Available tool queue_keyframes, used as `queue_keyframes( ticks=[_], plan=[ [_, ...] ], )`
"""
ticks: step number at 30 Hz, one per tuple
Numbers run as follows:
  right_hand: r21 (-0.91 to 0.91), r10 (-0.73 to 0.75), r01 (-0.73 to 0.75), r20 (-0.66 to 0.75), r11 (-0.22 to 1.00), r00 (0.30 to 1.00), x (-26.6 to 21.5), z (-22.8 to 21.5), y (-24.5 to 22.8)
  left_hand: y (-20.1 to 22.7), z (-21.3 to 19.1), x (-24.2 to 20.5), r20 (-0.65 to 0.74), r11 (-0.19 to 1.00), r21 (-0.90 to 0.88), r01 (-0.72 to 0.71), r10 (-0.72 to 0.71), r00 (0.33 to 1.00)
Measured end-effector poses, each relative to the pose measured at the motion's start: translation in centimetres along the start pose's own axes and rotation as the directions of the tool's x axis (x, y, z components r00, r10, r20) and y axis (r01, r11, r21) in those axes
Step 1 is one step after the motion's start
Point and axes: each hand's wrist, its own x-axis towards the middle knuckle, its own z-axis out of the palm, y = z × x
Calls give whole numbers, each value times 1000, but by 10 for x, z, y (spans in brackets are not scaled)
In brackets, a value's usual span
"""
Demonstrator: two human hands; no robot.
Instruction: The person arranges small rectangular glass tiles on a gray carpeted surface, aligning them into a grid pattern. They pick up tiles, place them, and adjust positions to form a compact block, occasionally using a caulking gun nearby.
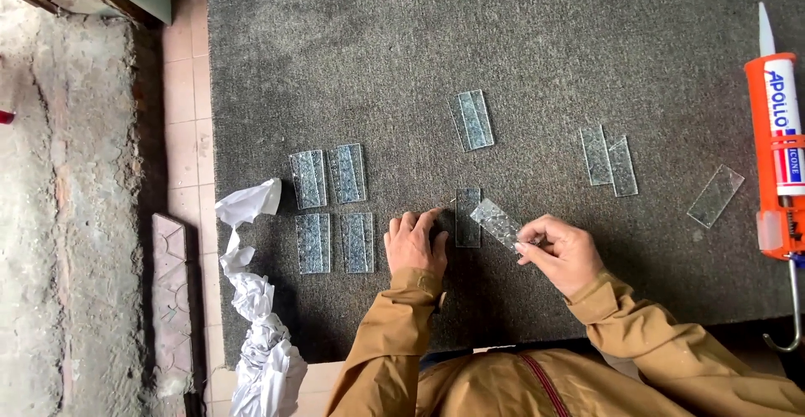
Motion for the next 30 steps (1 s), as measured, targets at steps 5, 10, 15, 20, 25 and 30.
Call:
queue_keyframes(
  ticks=[5,10,15,20,25,30],
  plan=[
    [-591,-154,171,80,789,985,5,3,27,0,-1,9,57,998,56,42,-45,997],
    [-790,-464,512,334,337,821,0,11,13,12,-26,13,115,993,104,-62,50,992],
    [-749,-509,661,550,51,662,10,0,27,10,-26,14,124,933,228,-278,255,959],
    [-607,-414,794,714,35,564,27,-14,36,-4,-15,20,44,911,178,-373,372,927],
    [-510,-364,857,786,74,500,28,-22,62,-6,-11,19,60,917,169,-360,355,933],
    [-491,-315,866,810,98,495,26,-17,57,-6,-11,20,68,924,161,-347,340,938]
  ],
)
